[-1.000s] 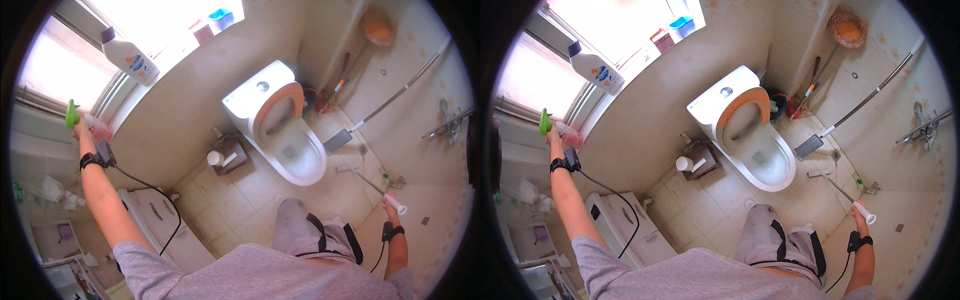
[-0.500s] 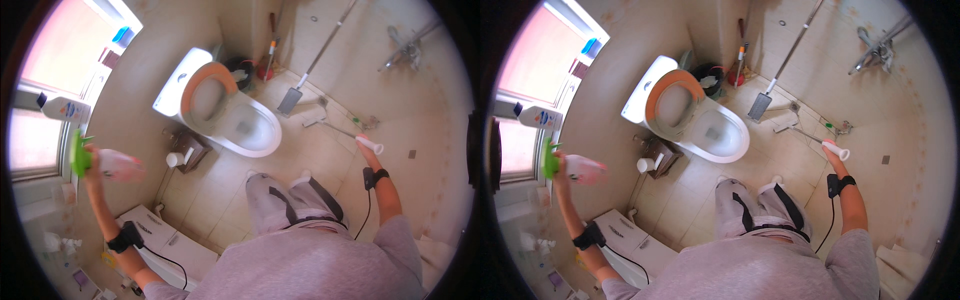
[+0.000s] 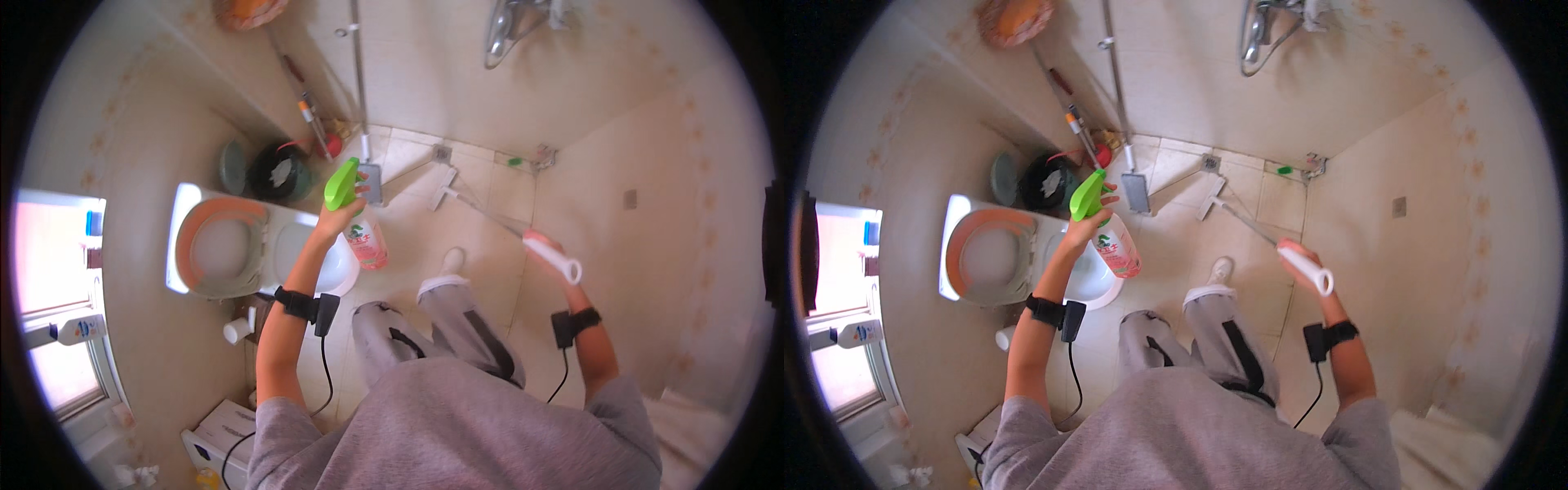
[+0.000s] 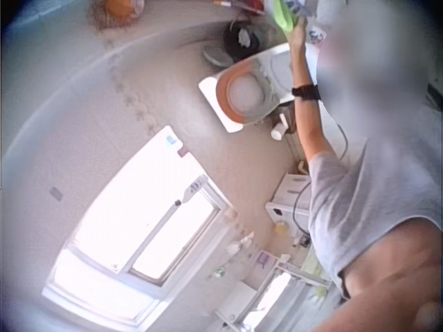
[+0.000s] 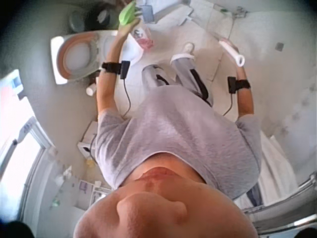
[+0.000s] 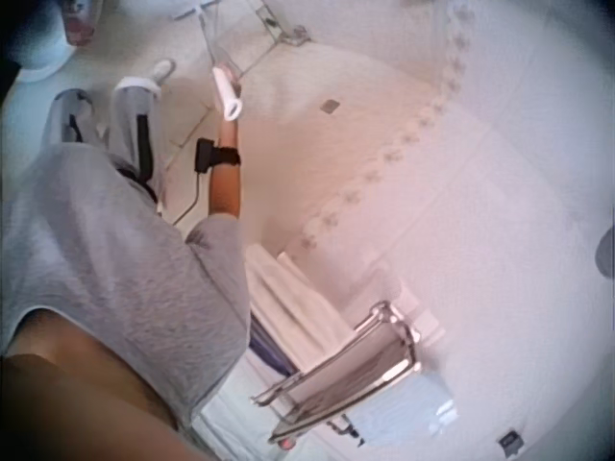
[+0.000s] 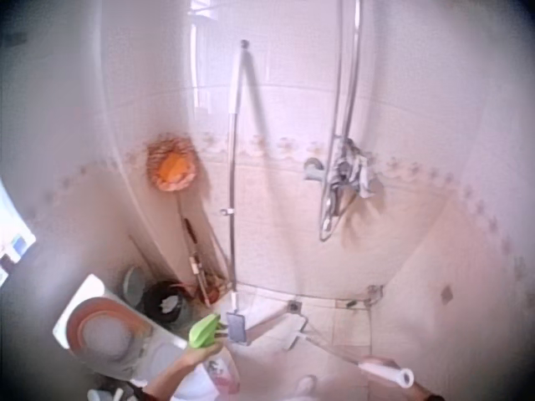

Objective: The person cleans the bathroom floor by first wiping it with a cloth, then spraying a cleaning solution from a green bottle, and finally mopping the floor with a mop. They also handle a white bottle and place it on the window sill.

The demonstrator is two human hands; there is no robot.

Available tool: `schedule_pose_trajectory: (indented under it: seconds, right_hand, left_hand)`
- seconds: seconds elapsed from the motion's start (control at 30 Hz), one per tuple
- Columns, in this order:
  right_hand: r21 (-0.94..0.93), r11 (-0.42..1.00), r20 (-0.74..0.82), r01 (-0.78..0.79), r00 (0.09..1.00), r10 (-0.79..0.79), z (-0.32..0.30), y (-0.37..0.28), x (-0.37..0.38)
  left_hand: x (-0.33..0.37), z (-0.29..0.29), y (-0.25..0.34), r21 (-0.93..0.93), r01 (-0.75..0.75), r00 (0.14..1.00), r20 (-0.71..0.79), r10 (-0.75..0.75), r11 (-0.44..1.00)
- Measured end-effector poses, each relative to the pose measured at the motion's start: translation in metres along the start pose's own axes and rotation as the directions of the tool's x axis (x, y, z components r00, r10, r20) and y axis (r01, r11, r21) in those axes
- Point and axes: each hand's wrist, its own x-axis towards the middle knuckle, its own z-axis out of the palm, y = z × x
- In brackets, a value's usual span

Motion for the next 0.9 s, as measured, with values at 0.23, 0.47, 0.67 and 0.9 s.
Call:
schedule_pose_trajectory:
  seconds: [0.23, 0.47, 0.67, 0.9]
  right_hand:
    - [0.229, 0.968, 0.059, -0.106, 0.994, 0.095, -0.054, 0.032, -0.004]
    - [0.210, 0.958, 0.091, -0.193, 0.980, 0.178, -0.080, 0.009, -0.005]
    - [0.406, 0.851, 0.064, -0.333, 0.939, 0.337, -0.079, 0.010, -0.001]
    - [0.394, 0.780, 0.092, -0.486, 0.865, 0.493, -0.091, 0.003, 0.002]
  left_hand:
    - [0.154, 0.096, -0.066, 0.344, 0.120, 0.989, -0.124, -0.081, 0.931]
    - [0.268, 0.146, -0.101, 0.527, -0.129, 0.979, -0.067, 0.193, 0.840]
    - [0.327, 0.186, -0.146, 0.519, -0.111, 0.988, -0.037, 0.152, 0.847]
    - [0.333, 0.251, -0.157, 0.581, -0.169, 0.928, 0.367, -0.071, 0.796]
